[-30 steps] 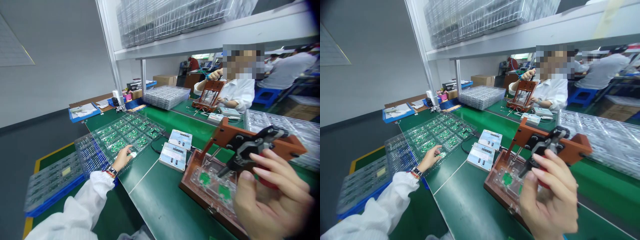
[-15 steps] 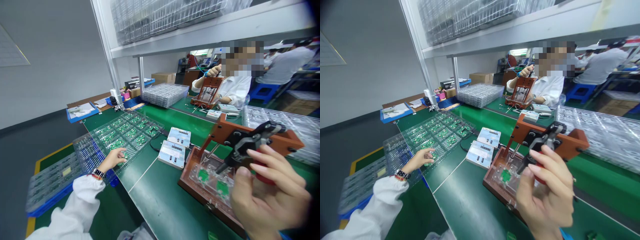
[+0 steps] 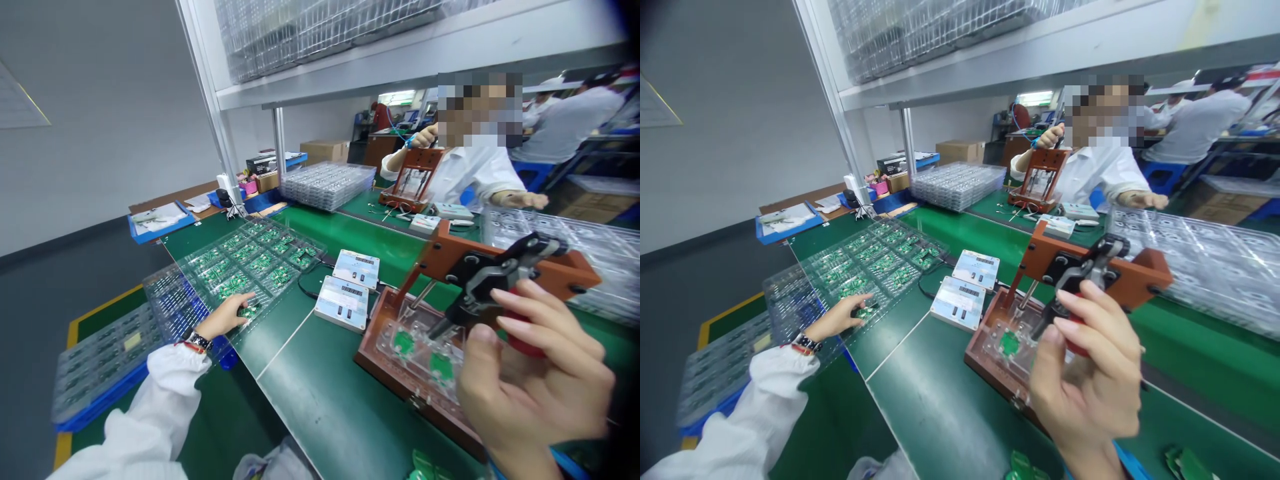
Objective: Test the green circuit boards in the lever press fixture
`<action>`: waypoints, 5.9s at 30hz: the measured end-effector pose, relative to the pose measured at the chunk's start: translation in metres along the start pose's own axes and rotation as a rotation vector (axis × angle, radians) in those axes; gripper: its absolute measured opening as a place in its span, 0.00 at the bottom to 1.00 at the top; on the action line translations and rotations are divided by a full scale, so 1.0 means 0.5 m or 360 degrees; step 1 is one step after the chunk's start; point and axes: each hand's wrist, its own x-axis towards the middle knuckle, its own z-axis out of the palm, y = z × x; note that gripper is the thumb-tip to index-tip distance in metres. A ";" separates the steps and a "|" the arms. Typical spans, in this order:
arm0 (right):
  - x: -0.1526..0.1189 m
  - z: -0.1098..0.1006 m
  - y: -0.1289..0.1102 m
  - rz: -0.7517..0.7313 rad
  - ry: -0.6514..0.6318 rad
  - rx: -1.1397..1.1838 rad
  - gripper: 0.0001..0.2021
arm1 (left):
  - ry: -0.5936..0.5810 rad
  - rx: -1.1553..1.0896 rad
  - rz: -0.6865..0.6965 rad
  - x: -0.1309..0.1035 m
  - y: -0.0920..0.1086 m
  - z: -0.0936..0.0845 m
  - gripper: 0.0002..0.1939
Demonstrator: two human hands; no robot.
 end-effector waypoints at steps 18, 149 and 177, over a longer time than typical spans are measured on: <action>0.000 0.004 -0.026 0.0073 -0.0010 0.0061 0.14 | 0.0133 -0.0070 -0.0033 0.010 0.025 0.021 0.15; -0.187 -0.192 -0.128 0.1373 -0.0514 -0.0192 0.03 | -0.0484 -0.0299 0.1311 0.136 0.463 0.276 0.27; -0.160 -0.163 0.030 0.1026 -0.1531 -0.0374 0.14 | -0.0453 0.0088 0.1430 0.117 0.472 0.263 0.16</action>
